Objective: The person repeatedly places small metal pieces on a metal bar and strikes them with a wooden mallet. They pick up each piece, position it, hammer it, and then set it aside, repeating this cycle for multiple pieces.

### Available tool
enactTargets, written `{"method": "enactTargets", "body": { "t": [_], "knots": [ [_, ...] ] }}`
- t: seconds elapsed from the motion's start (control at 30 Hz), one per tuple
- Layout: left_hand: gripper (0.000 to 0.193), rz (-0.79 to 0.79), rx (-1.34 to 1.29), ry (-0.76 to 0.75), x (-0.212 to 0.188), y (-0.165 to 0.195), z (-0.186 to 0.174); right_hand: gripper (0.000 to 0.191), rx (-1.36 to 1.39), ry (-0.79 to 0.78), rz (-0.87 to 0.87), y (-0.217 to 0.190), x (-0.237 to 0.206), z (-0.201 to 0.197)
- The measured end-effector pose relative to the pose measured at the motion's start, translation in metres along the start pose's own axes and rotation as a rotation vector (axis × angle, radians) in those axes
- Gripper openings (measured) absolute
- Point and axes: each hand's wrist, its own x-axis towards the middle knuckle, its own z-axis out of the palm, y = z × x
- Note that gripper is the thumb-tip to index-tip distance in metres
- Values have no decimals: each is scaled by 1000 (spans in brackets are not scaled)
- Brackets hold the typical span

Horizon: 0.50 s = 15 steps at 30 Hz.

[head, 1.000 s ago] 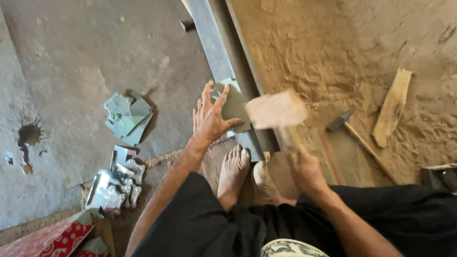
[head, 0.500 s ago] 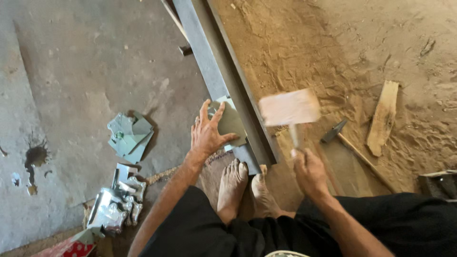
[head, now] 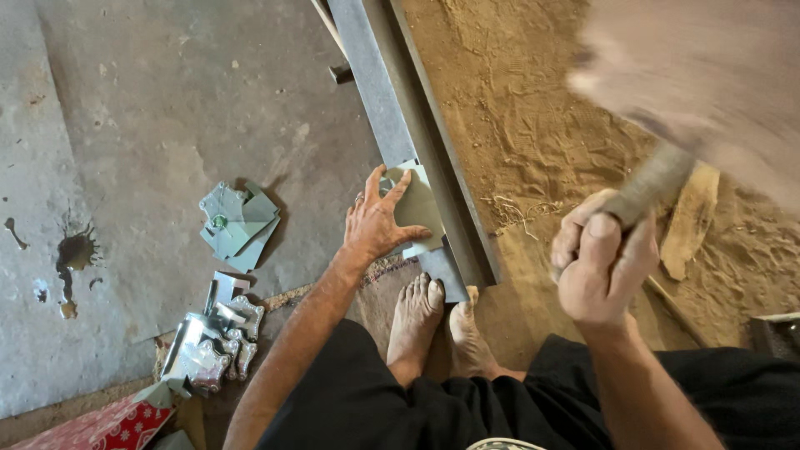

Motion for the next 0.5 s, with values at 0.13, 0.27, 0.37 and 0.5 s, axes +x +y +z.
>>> {"method": "enactTargets", "body": {
  "t": [0.13,0.27,0.37,0.5],
  "knots": [
    [116,-21,5,-20,2,1,-2,32,-392,-216,83,43,2,32],
    [118,-17,0,-20,2,3,-1,30,-895,-322,487,66,16,26],
    [118,-29,-10,-32,3,4,0,26,-566,-97,333,65,16,15],
    [119,-8,-18,-25,7,2,-1,23,207,111,143,68,11,24]
  ]
}}
